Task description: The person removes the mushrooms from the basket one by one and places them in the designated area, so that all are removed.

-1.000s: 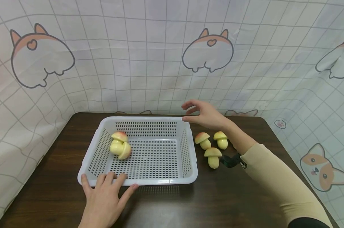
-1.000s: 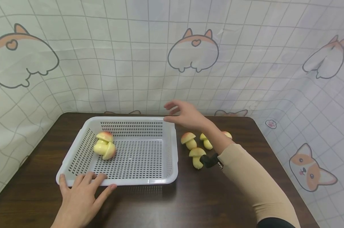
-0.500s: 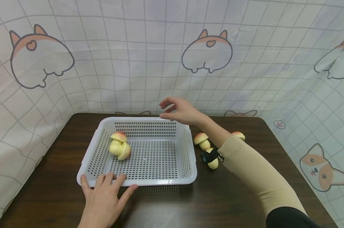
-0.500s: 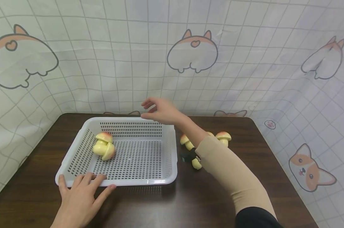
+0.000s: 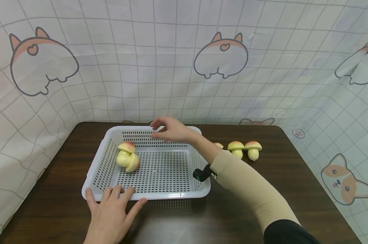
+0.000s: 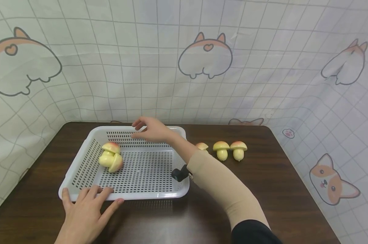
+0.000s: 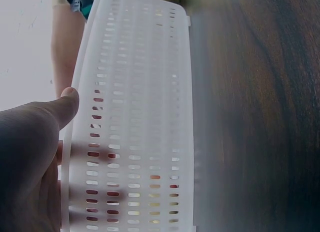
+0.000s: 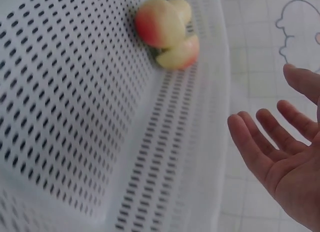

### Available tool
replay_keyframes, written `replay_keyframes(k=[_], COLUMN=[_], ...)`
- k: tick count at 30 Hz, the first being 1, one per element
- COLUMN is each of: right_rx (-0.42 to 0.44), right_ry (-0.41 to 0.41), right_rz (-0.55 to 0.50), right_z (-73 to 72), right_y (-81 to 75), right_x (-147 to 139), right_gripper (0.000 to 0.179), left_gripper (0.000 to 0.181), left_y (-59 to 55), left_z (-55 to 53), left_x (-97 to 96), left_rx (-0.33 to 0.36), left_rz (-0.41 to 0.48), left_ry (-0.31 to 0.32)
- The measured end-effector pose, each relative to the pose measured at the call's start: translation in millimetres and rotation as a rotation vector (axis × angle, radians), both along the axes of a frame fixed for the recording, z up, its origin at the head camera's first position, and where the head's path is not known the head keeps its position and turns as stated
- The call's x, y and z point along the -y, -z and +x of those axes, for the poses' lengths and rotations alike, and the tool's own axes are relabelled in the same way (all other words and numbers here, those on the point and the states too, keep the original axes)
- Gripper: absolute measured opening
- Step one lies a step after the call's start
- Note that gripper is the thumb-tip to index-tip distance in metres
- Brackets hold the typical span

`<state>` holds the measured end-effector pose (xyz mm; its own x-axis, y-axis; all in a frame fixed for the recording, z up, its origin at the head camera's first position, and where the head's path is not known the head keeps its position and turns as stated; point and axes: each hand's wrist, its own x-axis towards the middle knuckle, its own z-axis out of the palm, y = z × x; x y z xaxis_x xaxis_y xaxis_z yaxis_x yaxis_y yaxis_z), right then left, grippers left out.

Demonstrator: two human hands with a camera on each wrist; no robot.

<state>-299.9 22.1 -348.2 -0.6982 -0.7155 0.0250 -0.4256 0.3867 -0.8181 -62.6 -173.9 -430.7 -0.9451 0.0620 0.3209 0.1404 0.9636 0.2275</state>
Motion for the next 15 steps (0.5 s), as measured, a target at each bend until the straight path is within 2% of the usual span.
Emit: replay_keyframes(k=[9, 15], right_rx=[0.062, 0.063], right_ry=[-0.01, -0.026], right_rz=[0.028, 0.051], right_z=[1.5, 6.3], right_y=[20.4, 32.2], right_x=[34.2, 51.8], right_gripper=[0.044, 0.044], left_gripper=[0.051, 0.05], left_y=[-0.3, 0.3], left_z=[-0.6, -0.2], left_x=[-0.4, -1.0], left_rx=[0.008, 0.001], left_rz=[-0.006, -0.008], left_ry=[-0.003, -0.001])
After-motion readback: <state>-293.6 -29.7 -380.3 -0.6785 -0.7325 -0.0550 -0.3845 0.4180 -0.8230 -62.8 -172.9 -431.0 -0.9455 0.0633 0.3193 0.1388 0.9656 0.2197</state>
